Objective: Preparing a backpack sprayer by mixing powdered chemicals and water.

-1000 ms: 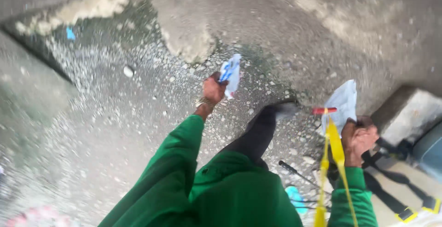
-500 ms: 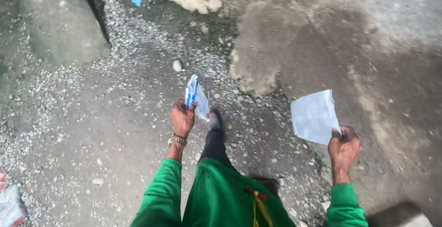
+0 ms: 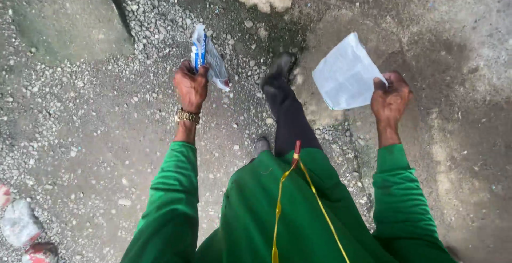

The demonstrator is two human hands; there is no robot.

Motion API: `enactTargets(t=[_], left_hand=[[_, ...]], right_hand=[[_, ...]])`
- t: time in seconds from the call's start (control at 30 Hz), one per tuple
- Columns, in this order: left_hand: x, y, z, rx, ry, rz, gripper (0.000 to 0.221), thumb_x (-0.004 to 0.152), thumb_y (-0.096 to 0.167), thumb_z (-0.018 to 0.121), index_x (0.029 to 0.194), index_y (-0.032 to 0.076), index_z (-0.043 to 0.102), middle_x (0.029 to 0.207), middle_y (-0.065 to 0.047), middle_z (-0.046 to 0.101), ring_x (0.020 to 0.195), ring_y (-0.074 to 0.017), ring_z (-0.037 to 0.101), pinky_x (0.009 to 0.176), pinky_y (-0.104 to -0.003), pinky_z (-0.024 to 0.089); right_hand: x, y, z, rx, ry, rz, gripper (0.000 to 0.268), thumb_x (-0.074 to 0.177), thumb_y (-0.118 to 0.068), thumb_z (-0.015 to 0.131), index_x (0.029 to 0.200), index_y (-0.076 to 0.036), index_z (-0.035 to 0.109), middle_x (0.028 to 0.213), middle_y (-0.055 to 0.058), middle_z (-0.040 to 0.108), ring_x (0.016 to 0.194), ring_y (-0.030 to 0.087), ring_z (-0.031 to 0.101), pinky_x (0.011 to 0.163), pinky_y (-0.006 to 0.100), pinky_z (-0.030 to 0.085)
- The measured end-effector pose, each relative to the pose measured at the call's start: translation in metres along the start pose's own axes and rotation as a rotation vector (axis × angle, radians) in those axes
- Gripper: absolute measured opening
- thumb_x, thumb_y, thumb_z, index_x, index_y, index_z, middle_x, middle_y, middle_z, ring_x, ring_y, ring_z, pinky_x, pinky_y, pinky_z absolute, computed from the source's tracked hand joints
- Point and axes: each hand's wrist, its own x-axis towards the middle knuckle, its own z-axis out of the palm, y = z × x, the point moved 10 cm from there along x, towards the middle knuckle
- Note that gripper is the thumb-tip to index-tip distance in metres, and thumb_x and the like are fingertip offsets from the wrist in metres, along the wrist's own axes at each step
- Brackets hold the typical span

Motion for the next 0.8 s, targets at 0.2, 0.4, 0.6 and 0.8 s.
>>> enactTargets(t=[0.2, 0.4, 0.6, 0.8], left_hand=[[0.199, 0.055, 0.072, 0.003, 0.069, 0.172, 0.032, 0.084, 0.029, 0.081, 0.077, 0.002, 0.064, 0.068, -0.011, 0.067, 0.058, -0.0200, 0.060, 0.060, -0.039, 0.051], [0.358, 0.159, 0.149, -0.059, -0.049, 0.136, 0.036, 0.095, 0.030, 0.074, 0.082, 0.000, 0.060, 0.069, -0.017, 0.062, 0.062, -0.0237, 0.055, 0.058, -0.042, 0.043], [0.524, 0.268, 0.258, 0.009, 0.006, 0.168, 0.029, 0.086, 0.021, 0.080, 0.086, -0.001, 0.060, 0.077, -0.017, 0.068, 0.065, -0.0251, 0.064, 0.062, -0.041, 0.053], [0.705, 0.332, 0.412, -0.155, -0.079, 0.173, 0.023, 0.087, 0.016, 0.074, 0.095, -0.001, 0.062, 0.079, -0.016, 0.071, 0.067, -0.0229, 0.071, 0.062, -0.038, 0.056]], right_hand=[[0.208, -0.067, 0.131, -0.138, -0.039, -0.093, 0.011, 0.090, 0.000, 0.078, 0.096, 0.004, 0.069, 0.086, 0.017, 0.071, 0.074, 0.022, 0.066, 0.070, 0.036, 0.052], [0.386, -0.147, 0.215, -0.167, -0.133, -0.128, 0.009, 0.093, -0.002, 0.076, 0.100, 0.002, 0.071, 0.089, 0.017, 0.073, 0.076, 0.026, 0.069, 0.073, 0.038, 0.054], [0.602, -0.202, 0.310, -0.063, -0.078, -0.198, 0.010, 0.091, 0.000, 0.077, 0.097, 0.001, 0.069, 0.086, 0.014, 0.071, 0.074, 0.022, 0.067, 0.068, 0.037, 0.052], [0.804, -0.186, 0.473, 0.077, -0.133, -0.120, 0.008, 0.094, 0.001, 0.075, 0.098, -0.002, 0.069, 0.083, 0.011, 0.071, 0.072, 0.019, 0.066, 0.066, 0.035, 0.052]])
